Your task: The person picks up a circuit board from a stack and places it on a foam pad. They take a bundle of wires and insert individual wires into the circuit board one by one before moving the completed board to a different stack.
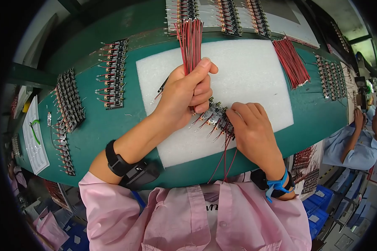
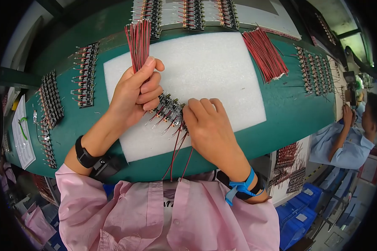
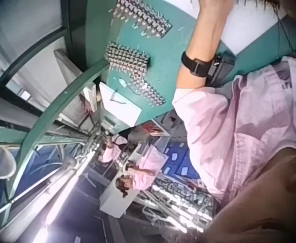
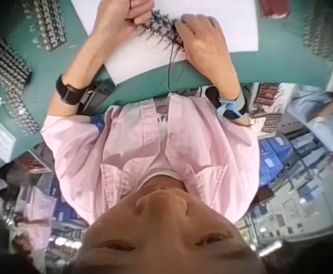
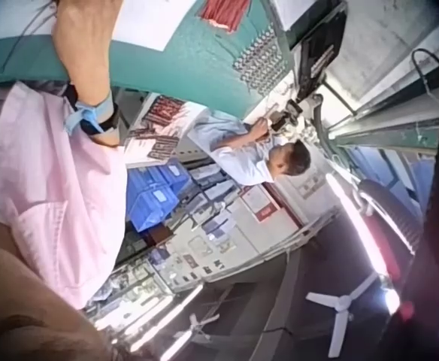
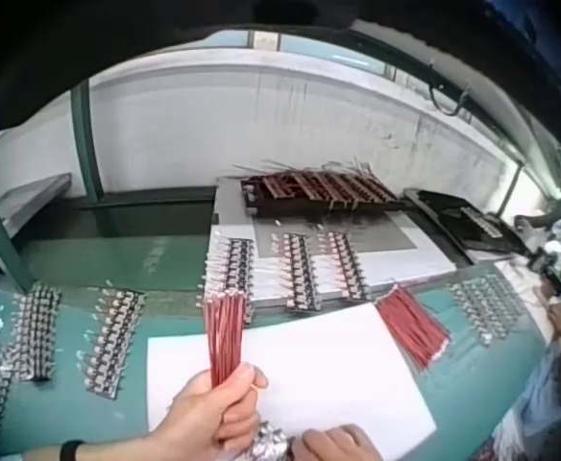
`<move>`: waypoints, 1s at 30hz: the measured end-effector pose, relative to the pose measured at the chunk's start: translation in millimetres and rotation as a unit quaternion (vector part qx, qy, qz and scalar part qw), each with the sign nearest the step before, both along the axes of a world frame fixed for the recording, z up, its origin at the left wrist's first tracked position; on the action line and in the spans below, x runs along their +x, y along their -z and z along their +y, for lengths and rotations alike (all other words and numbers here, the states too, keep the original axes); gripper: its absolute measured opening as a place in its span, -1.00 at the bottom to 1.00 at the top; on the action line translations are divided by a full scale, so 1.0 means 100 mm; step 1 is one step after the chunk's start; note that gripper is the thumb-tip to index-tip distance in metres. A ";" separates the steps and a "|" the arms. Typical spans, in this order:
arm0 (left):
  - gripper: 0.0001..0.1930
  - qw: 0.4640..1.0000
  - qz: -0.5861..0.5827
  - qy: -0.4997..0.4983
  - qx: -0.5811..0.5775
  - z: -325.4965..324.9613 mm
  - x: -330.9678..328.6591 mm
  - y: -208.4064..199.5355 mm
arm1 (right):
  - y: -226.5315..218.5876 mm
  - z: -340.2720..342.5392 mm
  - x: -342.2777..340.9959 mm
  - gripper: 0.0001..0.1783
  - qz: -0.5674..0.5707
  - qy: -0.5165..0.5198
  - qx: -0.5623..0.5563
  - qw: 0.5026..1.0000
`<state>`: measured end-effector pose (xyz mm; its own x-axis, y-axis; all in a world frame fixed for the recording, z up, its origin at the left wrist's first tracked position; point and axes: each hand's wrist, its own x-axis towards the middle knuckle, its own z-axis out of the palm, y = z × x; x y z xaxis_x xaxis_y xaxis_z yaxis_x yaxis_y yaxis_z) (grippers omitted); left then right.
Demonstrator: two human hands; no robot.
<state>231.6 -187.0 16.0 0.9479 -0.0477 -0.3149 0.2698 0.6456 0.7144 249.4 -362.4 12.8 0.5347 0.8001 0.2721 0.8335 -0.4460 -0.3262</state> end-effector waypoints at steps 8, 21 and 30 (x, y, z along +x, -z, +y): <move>-0.69 0.997 0.004 -0.080 -0.009 -0.22 0.08 0.06 | -0.07 0.07 0.16 -0.88 0.182 0.057 0.151 0.970; -0.60 0.996 -0.080 0.008 -0.026 -0.26 0.04 0.08 | -0.10 0.23 0.27 -0.89 0.507 0.095 0.243 0.821; -0.70 0.994 -0.010 0.007 0.110 -0.08 -0.07 0.04 | -0.09 0.16 0.28 -0.90 0.597 0.109 0.337 0.720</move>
<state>224.4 -194.9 12.5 0.9540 0.0077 -0.2996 0.2612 0.4691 0.8437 277.2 -346.5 21.7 0.8023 0.5632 -0.1979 -0.2856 0.0709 -0.9557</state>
